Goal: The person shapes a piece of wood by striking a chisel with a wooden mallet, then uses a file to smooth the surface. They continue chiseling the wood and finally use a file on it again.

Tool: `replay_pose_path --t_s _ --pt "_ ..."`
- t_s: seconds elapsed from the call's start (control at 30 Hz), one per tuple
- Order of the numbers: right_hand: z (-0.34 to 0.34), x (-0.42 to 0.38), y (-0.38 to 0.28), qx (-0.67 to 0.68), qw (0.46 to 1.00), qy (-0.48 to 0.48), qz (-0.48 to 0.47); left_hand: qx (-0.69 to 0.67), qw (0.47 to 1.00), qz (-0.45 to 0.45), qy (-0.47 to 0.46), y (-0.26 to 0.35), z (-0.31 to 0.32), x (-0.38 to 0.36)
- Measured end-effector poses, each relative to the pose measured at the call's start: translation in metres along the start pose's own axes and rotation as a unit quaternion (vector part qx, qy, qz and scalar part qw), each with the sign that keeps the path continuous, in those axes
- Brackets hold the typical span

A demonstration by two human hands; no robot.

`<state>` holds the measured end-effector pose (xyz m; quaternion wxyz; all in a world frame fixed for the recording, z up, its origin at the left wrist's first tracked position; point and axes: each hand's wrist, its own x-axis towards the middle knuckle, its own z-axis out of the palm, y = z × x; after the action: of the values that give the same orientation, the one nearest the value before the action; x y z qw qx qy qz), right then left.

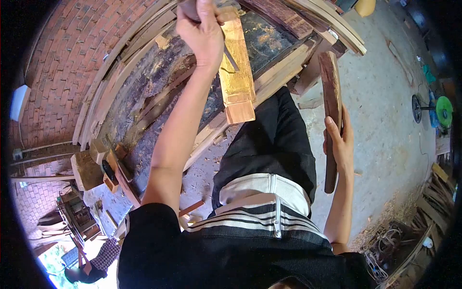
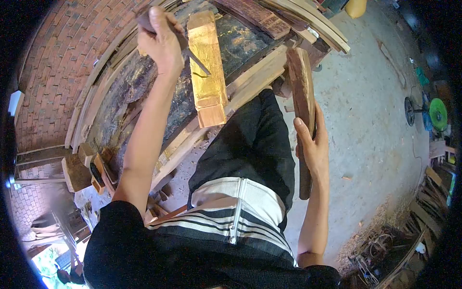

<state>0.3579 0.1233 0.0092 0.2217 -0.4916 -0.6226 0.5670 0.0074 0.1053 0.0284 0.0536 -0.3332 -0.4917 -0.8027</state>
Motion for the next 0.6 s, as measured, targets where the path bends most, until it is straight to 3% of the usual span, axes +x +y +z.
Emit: replay_pose_path --t_s 0.33,0.43,0.5,0.57,0.6 --pt "0.009 0.012 -0.013 -0.016 1.0 -0.001 -0.007 0.028 0.999 -0.007 -0.038 -0.017 0.001 0.002" --pt "0.011 0.03 -0.039 -0.033 0.997 -0.041 -0.054 0.028 0.998 -0.011 -0.049 -0.015 0.007 0.0" --pt "0.018 0.044 -0.075 -0.032 0.987 -0.055 -0.149 0.143 0.984 0.095 -0.039 -0.004 0.015 -0.004" --pt "0.023 0.065 -0.117 -0.063 0.944 -0.055 -0.319 0.173 0.981 0.063 -0.056 -0.002 0.012 -0.01" --pt "0.027 0.083 -0.141 -0.063 0.946 -0.05 -0.314 0.207 0.975 0.036 -0.067 0.0 0.01 -0.013"
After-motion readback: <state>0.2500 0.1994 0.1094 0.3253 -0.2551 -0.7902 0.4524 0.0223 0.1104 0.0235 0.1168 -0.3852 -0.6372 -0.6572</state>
